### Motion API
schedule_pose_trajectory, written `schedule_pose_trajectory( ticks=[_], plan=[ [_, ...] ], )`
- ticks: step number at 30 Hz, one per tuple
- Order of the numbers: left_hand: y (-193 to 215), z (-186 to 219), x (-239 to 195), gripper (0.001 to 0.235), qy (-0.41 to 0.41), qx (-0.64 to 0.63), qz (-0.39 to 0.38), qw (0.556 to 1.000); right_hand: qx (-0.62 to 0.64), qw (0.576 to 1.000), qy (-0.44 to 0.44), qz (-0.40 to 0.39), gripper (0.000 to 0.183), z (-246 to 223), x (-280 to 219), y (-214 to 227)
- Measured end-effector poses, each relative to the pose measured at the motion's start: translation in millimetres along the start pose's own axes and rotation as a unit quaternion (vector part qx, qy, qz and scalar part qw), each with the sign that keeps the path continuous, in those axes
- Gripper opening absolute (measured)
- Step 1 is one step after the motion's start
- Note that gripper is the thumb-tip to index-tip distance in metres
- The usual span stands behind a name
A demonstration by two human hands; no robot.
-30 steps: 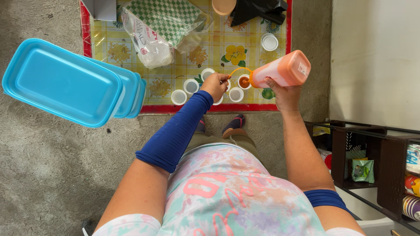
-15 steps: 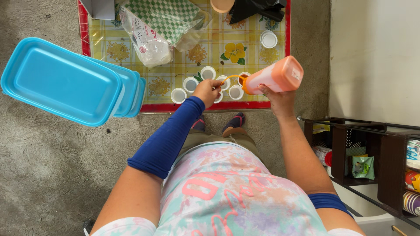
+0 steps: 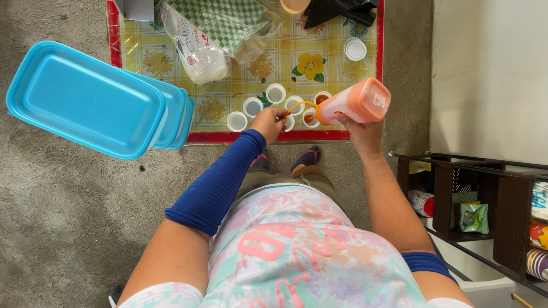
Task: The person pours a pink sauce from a squeeze bottle into several small white cups arranged on a table. They then retrieve lids from a nearby shelf and seal each cup. The filled and sealed cups are stacked on the shelf.
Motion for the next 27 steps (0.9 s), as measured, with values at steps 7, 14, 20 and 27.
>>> schedule_pose_trajectory(
  ticks=[7, 14, 20, 27],
  plan=[
    [-1, 1, 1, 0.031, 0.026, -0.013, -0.003, 1.000, -0.026, 1.000, -0.005, 0.007, 0.039, -2, -1, 3],
    [-1, 7, 1, 0.031, 0.029, -0.004, -0.004, 1.000, -0.047, 0.999, 0.013, 0.010, 0.038, -15, 2, 6],
    [-2, 6, 1, 0.032, 0.038, -0.012, -0.011, 0.999, -0.068, 0.998, -0.014, 0.006, 0.042, -16, 3, 5],
    [-3, 3, 3, 0.031, 0.038, -0.019, -0.010, 0.999, -0.048, 0.999, -0.008, 0.007, 0.040, -13, 4, 6]
  ],
)
Point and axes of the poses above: each hand's wrist, its own x-axis towards the middle knuckle, its own y-axis out of the back of the hand, z = x × y, the point moved 10 cm from there along x, towards the middle knuckle, and after that the axes turned 14 degrees about -x, right-handed, at the moved point
